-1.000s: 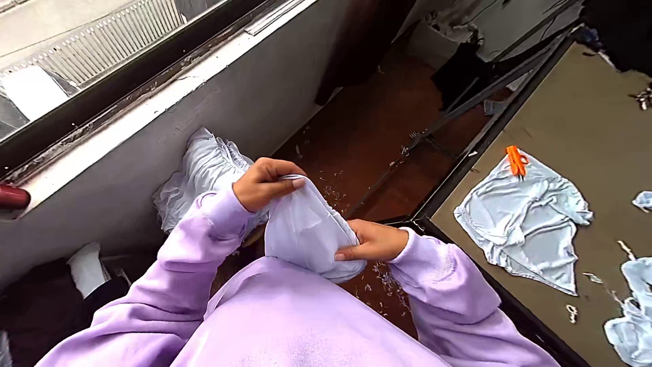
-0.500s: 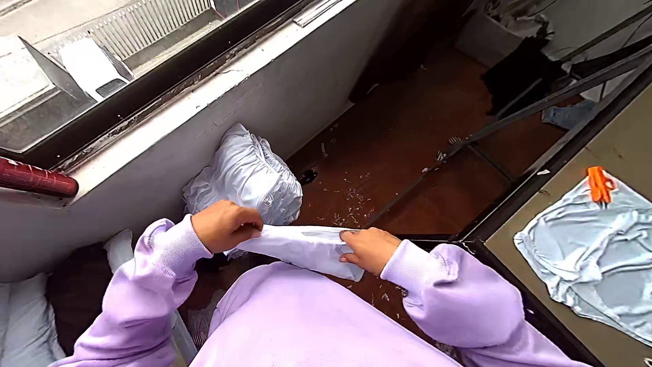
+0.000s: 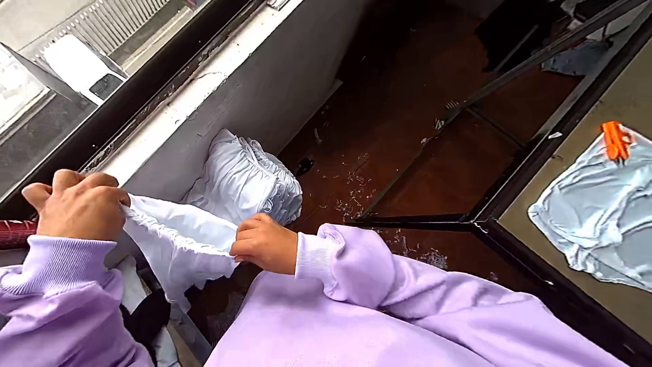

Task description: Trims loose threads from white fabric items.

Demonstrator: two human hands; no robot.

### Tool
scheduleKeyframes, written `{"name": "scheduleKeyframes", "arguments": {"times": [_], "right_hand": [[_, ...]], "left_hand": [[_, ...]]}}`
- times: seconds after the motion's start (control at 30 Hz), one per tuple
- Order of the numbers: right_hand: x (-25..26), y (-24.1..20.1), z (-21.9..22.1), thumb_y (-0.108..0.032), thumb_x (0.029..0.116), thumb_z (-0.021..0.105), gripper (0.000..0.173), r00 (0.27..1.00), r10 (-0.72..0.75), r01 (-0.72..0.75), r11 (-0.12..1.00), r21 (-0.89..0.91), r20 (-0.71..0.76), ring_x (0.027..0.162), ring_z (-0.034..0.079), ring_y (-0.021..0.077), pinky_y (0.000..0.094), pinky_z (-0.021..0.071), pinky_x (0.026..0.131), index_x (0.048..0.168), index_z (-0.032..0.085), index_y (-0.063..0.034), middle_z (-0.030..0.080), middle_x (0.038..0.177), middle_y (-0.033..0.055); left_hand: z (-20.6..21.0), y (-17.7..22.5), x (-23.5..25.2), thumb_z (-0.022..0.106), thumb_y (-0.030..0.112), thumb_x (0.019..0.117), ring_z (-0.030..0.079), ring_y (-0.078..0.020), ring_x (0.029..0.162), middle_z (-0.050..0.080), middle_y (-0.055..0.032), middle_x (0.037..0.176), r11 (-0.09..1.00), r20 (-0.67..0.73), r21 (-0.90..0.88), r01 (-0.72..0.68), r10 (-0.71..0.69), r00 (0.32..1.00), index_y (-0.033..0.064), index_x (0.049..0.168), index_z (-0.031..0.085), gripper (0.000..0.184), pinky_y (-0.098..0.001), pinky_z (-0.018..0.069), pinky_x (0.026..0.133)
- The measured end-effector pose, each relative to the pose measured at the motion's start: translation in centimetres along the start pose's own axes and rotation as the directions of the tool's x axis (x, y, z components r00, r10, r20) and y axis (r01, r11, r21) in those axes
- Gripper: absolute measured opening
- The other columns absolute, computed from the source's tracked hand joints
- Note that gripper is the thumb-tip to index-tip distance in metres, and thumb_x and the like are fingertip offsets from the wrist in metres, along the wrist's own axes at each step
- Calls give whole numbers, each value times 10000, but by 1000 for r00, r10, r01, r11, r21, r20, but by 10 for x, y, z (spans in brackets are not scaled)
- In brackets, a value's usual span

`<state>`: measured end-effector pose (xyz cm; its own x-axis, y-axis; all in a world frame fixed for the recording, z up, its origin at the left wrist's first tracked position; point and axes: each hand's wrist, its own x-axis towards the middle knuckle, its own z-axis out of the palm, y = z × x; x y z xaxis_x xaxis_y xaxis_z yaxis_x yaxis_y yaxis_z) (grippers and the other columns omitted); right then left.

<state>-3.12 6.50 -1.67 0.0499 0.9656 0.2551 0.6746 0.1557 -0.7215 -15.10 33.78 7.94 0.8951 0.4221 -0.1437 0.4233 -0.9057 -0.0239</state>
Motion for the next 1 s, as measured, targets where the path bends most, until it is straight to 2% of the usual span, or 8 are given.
{"name": "scheduleKeyframes", "arguments": {"times": [0.13,0.27,0.33,0.47,0.63,0.77,0.87,1.0], "right_hand": [[16,69,-19,-110,997,632,183,929,369,-367,929,-49,25,1255,578,406,630,434,955,1065,762,-1,714,1175,185],[-37,142,-51,-114,997,646,329,679,732,-732,672,-112,-55,1462,357,457,668,362,1085,1307,659,-5,465,1551,202],[-99,155,-72,-133,1007,634,398,551,827,-835,546,-77,-114,1460,361,460,662,353,1111,1390,605,-27,467,1545,214],[-259,123,-102,-105,1030,586,301,333,903,-913,381,146,-272,1376,489,426,553,337,1179,1289,662,28,606,1384,246],[-461,53,-119,-77,1039,567,261,-117,894,-899,90,429,-433,1202,631,408,557,448,1082,1226,676,69,665,1253,272],[-569,30,-124,-87,1032,583,275,-478,679,-782,-40,622,-557,1073,670,432,600,498,981,1234,645,89,677,1161,298],[-599,31,-139,-137,1022,616,314,-535,605,-769,-58,637,-590,1050,672,437,606,505,958,1239,647,88,674,1170,294],[-613,56,-173,-251,970,705,444,-452,635,-825,-29,564,-627,1162,619,476,631,479,997,1266,642,73,631,1259,312]], "left_hand": [[18,25,110,651,-60,896,615,-588,1102,687,-344,1086,998,161,6,63,-64,985,-36,969,751,127,-795,432,852],[73,70,194,623,-133,860,514,-558,1310,517,-317,1460,979,67,-198,-44,59,996,-39,1313,639,463,-757,413,1004],[96,107,210,609,-109,889,502,-553,1330,492,-304,1492,959,32,-260,-114,126,991,-7,1390,592,512,-751,410,1026],[123,212,206,587,61,1015,570,-519,1270,633,-319,1303,882,106,-367,-295,354,929,-56,1354,601,360,-703,396,1078],[144,402,183,636,57,998,635,-506,1174,671,-316,1218,708,87,-477,-521,627,774,-79,1290,639,322,-701,449,1018],[132,565,170,631,71,994,637,-453,1200,685,-269,1229,565,48,-498,-657,775,630,-55,1271,663,306,-648,463,1046],[118,673,163,629,81,993,621,-455,1226,674,-273,1249,445,27,-487,-752,868,496,-55,1258,671,300,-632,454,1066],[103,775,158,631,113,1001,612,-452,1231,670,-271,1248,335,8,-456,-824,928,373,-39,1268,671,310,-598,463,1066]]}}
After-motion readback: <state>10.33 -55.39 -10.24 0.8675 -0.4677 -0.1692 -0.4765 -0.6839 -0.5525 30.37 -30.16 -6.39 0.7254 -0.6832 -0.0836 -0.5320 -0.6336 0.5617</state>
